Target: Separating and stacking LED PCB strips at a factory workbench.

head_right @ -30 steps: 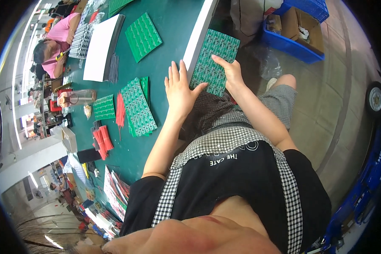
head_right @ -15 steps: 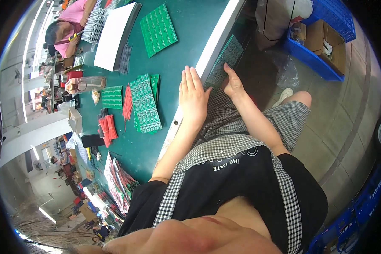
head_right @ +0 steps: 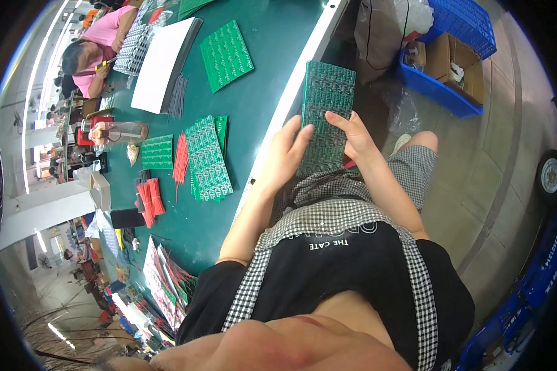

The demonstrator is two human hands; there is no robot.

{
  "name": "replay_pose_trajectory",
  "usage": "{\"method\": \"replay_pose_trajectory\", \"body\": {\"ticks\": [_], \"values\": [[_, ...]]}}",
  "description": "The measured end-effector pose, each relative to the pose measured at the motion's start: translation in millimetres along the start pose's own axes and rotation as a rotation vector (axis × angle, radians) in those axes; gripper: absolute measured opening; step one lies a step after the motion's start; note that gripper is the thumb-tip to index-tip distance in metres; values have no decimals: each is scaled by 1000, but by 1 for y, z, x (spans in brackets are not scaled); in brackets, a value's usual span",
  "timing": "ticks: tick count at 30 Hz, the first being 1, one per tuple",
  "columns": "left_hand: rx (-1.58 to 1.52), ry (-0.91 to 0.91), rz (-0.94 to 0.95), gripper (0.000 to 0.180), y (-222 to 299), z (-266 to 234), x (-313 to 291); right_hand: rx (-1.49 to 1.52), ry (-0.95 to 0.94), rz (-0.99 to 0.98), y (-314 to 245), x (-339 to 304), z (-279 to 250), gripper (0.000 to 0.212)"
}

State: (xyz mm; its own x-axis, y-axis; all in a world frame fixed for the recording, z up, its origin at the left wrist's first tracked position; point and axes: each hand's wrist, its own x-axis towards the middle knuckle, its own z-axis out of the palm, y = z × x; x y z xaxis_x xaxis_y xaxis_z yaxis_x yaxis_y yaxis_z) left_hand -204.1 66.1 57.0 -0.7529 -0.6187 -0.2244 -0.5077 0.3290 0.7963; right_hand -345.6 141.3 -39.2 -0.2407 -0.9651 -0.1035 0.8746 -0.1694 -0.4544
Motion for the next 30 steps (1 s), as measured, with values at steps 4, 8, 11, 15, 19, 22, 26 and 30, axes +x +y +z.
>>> {"method": "replay_pose_trajectory", "body": {"ticks": [4,8,11,15,19,22,26,30], "values": [[-538,-150,193,25,-7,-6,-15,-144,-119,34,-15,-12,18,30],[-997,-301,218,27,-23,20,-20,-111,-260,69,-12,-20,16,34],[-1118,-264,231,34,-14,36,-15,-116,-150,-1,-13,-30,-9,36],[-571,250,115,37,-38,44,-12,-480,461,-222,-50,-33,-17,32],[147,-97,180,42,-42,36,-25,-440,405,-267,-75,-32,23,32],[-222,57,114,40,-49,13,-30,-531,269,-232,-43,-16,54,32],[-812,124,6,34,-30,-17,-40,-606,128,-37,-6,-5,87,33],[-785,379,28,40,-63,-68,-60,-710,-16,83,18,50,116,48]]}}
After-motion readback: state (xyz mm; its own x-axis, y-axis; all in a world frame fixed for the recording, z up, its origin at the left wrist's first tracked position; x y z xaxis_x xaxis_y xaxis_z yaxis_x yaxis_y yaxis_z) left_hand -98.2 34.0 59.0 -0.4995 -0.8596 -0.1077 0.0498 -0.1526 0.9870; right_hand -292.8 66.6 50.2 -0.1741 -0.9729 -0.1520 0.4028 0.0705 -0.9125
